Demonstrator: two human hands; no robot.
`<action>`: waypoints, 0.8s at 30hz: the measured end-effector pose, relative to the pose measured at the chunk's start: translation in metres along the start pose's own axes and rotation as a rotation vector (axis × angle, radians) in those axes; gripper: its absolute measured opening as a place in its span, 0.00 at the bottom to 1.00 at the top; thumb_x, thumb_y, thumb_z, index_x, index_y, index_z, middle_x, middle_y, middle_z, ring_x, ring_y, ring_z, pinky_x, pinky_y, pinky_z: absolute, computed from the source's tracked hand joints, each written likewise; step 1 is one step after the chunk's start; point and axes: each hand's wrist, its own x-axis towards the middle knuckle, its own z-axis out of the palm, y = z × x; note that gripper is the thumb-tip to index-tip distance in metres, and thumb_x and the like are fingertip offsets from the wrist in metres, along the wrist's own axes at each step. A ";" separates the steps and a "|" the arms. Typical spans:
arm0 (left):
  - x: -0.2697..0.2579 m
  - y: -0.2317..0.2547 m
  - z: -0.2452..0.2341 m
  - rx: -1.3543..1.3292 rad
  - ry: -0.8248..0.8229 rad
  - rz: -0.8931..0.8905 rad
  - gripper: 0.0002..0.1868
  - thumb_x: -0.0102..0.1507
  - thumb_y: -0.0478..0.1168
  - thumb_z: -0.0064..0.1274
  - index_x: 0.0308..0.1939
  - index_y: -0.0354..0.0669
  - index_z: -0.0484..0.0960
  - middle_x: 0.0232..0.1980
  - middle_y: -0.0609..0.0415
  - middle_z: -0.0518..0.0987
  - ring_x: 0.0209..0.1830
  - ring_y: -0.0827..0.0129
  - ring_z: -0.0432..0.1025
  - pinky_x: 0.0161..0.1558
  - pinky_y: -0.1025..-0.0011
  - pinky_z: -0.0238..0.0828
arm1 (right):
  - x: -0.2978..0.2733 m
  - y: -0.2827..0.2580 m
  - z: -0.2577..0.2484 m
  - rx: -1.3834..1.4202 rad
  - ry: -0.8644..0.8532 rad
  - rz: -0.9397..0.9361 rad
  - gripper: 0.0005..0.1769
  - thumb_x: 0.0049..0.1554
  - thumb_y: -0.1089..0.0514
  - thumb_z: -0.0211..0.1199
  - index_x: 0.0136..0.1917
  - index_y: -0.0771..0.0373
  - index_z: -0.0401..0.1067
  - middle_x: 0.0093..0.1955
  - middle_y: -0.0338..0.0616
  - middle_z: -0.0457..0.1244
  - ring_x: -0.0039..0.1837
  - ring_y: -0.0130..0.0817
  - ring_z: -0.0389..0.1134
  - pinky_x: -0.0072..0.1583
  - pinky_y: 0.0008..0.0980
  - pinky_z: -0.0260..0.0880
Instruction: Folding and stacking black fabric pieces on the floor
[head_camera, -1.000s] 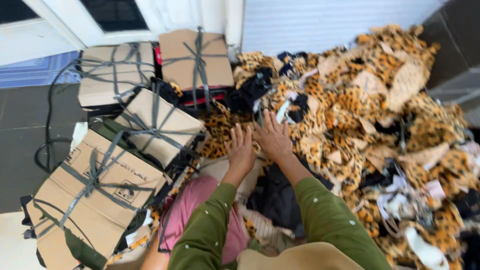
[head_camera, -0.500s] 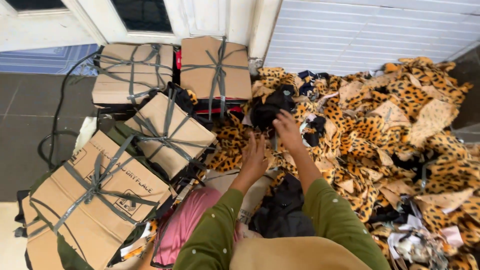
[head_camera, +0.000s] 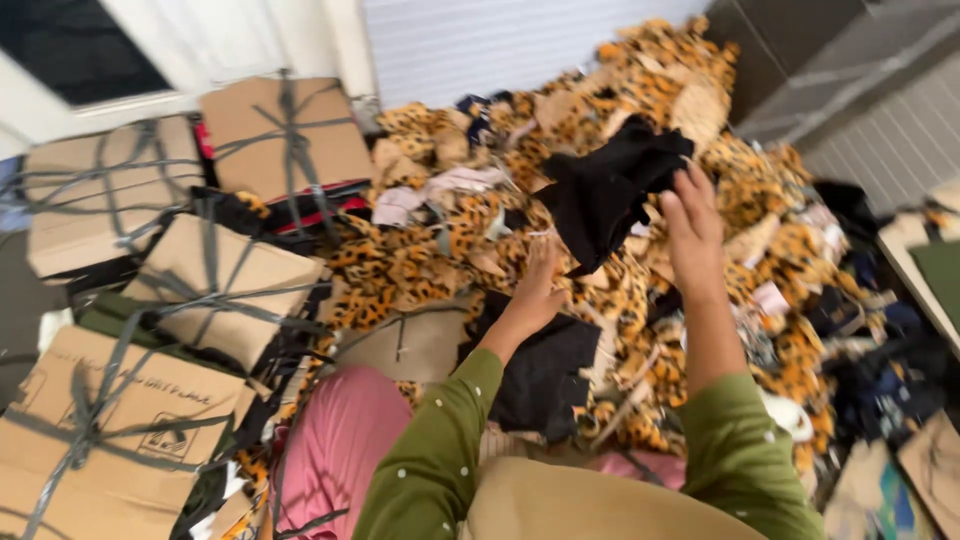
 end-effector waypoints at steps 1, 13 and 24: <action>0.001 -0.002 0.020 -0.005 -0.037 -0.003 0.46 0.68 0.30 0.44 0.82 0.46 0.30 0.80 0.27 0.25 0.77 0.24 0.27 0.66 0.28 0.43 | -0.028 -0.021 -0.027 -0.021 0.018 0.025 0.22 0.68 0.65 0.57 0.72 0.77 0.63 0.76 0.72 0.52 0.78 0.65 0.52 0.77 0.59 0.48; -0.041 -0.040 0.215 0.007 -0.647 -0.207 0.45 0.69 0.41 0.44 0.82 0.46 0.32 0.81 0.32 0.25 0.81 0.37 0.32 0.71 0.42 0.51 | -0.432 0.046 -0.128 -0.473 -0.129 0.776 0.26 0.61 0.46 0.65 0.69 0.55 0.73 0.75 0.44 0.60 0.66 0.50 0.68 0.67 0.47 0.69; -0.059 0.011 0.180 0.002 -0.633 -0.433 0.38 0.72 0.40 0.35 0.81 0.38 0.35 0.82 0.31 0.29 0.81 0.41 0.30 0.76 0.47 0.42 | -0.340 0.067 -0.138 -0.813 0.036 1.286 0.32 0.56 0.18 0.61 0.51 0.45 0.76 0.43 0.44 0.72 0.52 0.48 0.74 0.51 0.49 0.74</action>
